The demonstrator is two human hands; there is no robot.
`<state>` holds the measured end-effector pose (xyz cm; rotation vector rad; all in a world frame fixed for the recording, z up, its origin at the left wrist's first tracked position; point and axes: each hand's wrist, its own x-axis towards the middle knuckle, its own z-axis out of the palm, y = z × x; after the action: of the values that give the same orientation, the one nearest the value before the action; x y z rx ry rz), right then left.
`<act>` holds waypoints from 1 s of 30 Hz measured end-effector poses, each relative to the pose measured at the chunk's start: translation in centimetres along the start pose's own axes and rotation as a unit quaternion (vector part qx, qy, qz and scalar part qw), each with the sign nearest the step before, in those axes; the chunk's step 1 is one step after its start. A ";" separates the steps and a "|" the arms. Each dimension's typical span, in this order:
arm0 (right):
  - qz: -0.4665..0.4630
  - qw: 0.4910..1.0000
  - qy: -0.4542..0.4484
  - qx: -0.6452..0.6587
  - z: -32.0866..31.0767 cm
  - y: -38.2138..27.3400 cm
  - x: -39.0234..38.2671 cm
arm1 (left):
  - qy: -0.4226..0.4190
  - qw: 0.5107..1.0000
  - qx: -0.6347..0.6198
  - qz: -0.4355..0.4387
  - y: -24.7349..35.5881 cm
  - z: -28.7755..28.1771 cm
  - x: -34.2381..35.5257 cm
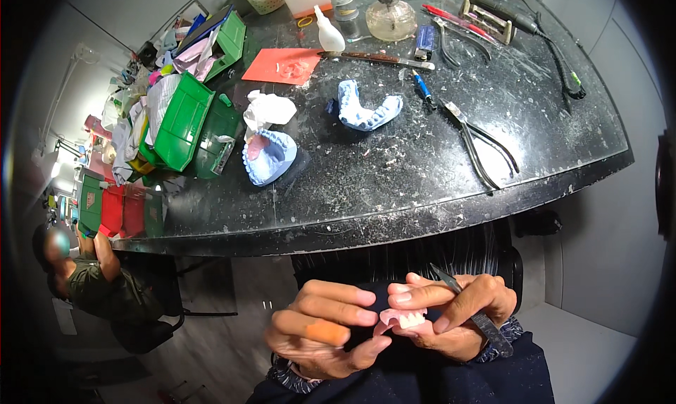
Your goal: The person removes a denture base from a dental model, grinds the denture base using a rotary handpiece, fits it onto the model, and scrapes the edges of the denture base with a blade.
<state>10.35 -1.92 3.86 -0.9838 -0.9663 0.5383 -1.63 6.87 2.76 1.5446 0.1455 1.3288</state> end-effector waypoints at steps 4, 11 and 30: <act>-0.004 1.000 -0.007 -0.027 -0.5 -0.3 -0.1 | -0.035 0.998 0.043 -0.009 0.3 -0.5 0.0; -0.088 0.979 -0.142 -0.114 -2.0 -0.8 -0.3 | -0.049 0.990 0.132 -0.012 1.1 -1.1 0.2; -0.142 0.984 0.002 -0.103 -0.2 0.2 -0.5 | -0.049 0.995 -0.020 -0.079 1.6 -1.3 0.0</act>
<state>10.30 -2.26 3.39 -1.0081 -1.1532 0.1996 -3.46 6.98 3.74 1.5275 0.1750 1.1236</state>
